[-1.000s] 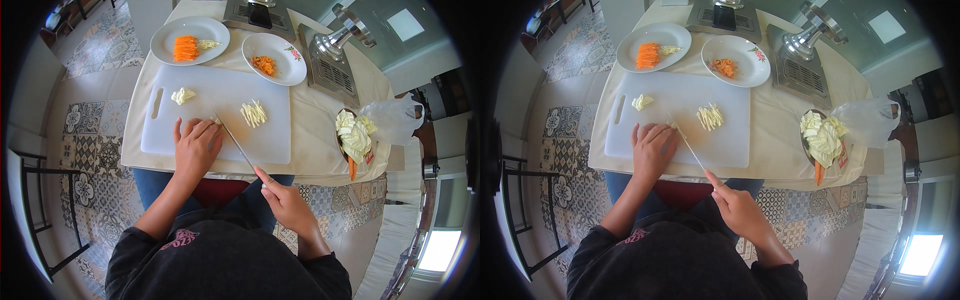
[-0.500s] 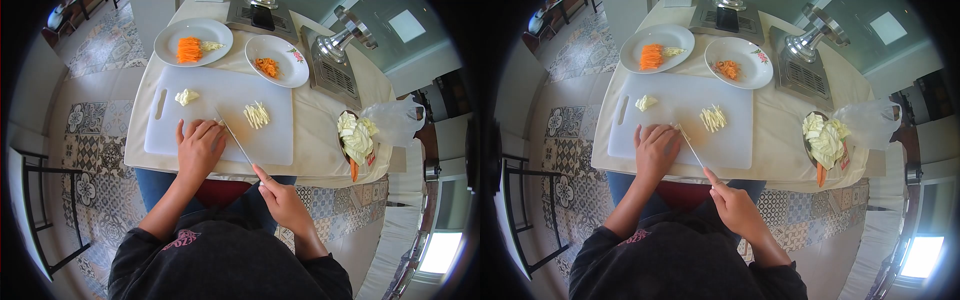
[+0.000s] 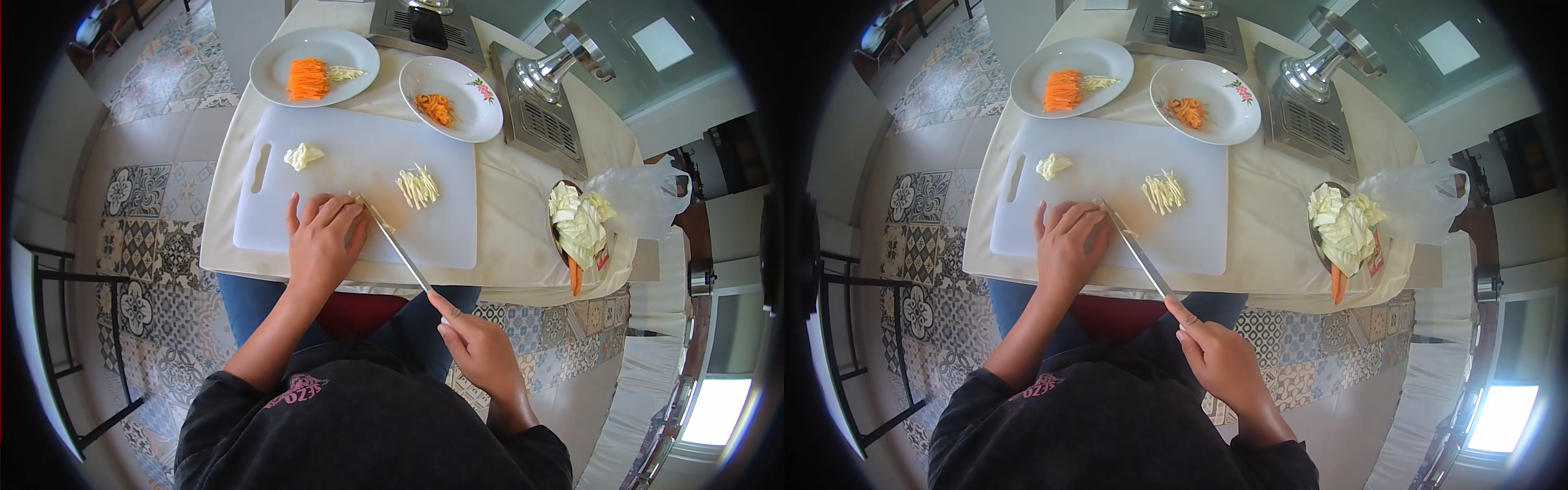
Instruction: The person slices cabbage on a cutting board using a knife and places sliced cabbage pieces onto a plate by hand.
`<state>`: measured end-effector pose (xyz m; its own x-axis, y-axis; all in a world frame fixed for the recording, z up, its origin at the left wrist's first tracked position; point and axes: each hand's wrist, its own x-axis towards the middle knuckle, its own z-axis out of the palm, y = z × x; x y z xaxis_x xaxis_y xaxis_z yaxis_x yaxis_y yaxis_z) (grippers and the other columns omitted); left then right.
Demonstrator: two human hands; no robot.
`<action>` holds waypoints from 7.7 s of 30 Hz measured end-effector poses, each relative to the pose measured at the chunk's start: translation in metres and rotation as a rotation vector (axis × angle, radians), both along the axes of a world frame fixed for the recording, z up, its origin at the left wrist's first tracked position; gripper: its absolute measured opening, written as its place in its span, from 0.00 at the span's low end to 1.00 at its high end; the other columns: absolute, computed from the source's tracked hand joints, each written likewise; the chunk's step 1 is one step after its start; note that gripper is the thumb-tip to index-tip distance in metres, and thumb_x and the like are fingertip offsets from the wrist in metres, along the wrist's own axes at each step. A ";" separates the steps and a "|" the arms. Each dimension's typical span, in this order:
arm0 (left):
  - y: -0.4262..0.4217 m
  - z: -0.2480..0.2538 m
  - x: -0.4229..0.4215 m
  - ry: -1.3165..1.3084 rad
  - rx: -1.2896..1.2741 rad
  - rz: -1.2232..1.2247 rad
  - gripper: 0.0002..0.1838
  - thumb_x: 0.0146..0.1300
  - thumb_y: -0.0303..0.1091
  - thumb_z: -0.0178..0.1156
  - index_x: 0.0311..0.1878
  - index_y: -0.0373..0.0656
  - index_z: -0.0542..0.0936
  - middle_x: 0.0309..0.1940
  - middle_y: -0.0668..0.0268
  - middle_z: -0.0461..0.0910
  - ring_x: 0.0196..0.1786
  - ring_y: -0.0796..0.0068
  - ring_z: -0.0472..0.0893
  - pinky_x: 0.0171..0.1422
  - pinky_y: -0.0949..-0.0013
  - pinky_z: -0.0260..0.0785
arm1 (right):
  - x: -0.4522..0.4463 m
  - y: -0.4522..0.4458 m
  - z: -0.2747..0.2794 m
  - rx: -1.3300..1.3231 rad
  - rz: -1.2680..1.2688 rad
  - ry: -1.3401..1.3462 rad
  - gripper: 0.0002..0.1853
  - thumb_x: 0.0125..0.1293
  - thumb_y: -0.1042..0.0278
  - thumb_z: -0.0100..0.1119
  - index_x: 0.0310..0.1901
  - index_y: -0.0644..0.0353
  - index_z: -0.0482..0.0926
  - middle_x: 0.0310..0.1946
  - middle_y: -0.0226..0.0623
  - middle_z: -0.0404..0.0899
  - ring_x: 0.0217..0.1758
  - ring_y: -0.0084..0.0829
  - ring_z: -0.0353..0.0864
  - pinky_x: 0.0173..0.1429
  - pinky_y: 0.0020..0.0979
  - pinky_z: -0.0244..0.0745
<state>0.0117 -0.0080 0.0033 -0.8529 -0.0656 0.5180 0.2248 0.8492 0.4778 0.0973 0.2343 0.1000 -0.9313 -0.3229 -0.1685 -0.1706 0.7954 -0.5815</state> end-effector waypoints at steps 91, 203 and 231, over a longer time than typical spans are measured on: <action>-0.011 0.003 -0.009 0.045 0.094 -0.076 0.09 0.56 0.31 0.72 0.41 0.46 0.86 0.41 0.69 0.84 0.51 0.63 0.79 0.67 0.55 0.62 | -0.015 -0.018 -0.016 -0.295 -0.019 -0.004 0.29 0.74 0.71 0.56 0.75 0.53 0.67 0.28 0.50 0.76 0.29 0.47 0.76 0.40 0.38 0.73; -0.006 -0.003 -0.011 0.036 0.090 -0.029 0.05 0.57 0.28 0.71 0.36 0.45 0.85 0.39 0.70 0.83 0.52 0.63 0.79 0.72 0.48 0.61 | -0.005 -0.026 -0.017 -0.022 0.105 -0.004 0.36 0.73 0.71 0.53 0.80 0.44 0.56 0.25 0.47 0.79 0.28 0.50 0.80 0.37 0.50 0.76; -0.008 -0.004 -0.012 0.042 0.056 -0.100 0.11 0.59 0.29 0.69 0.46 0.47 0.82 0.39 0.68 0.83 0.52 0.62 0.80 0.71 0.48 0.63 | -0.013 -0.015 -0.029 0.133 0.037 0.224 0.30 0.71 0.66 0.60 0.73 0.30 0.71 0.26 0.34 0.74 0.27 0.39 0.79 0.32 0.41 0.76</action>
<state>-0.0004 -0.0160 -0.0010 -0.8344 -0.0110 0.5511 0.3279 0.7938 0.5122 0.0840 0.2191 0.0708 -0.9381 -0.3465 -0.0028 -0.3139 0.8531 -0.4168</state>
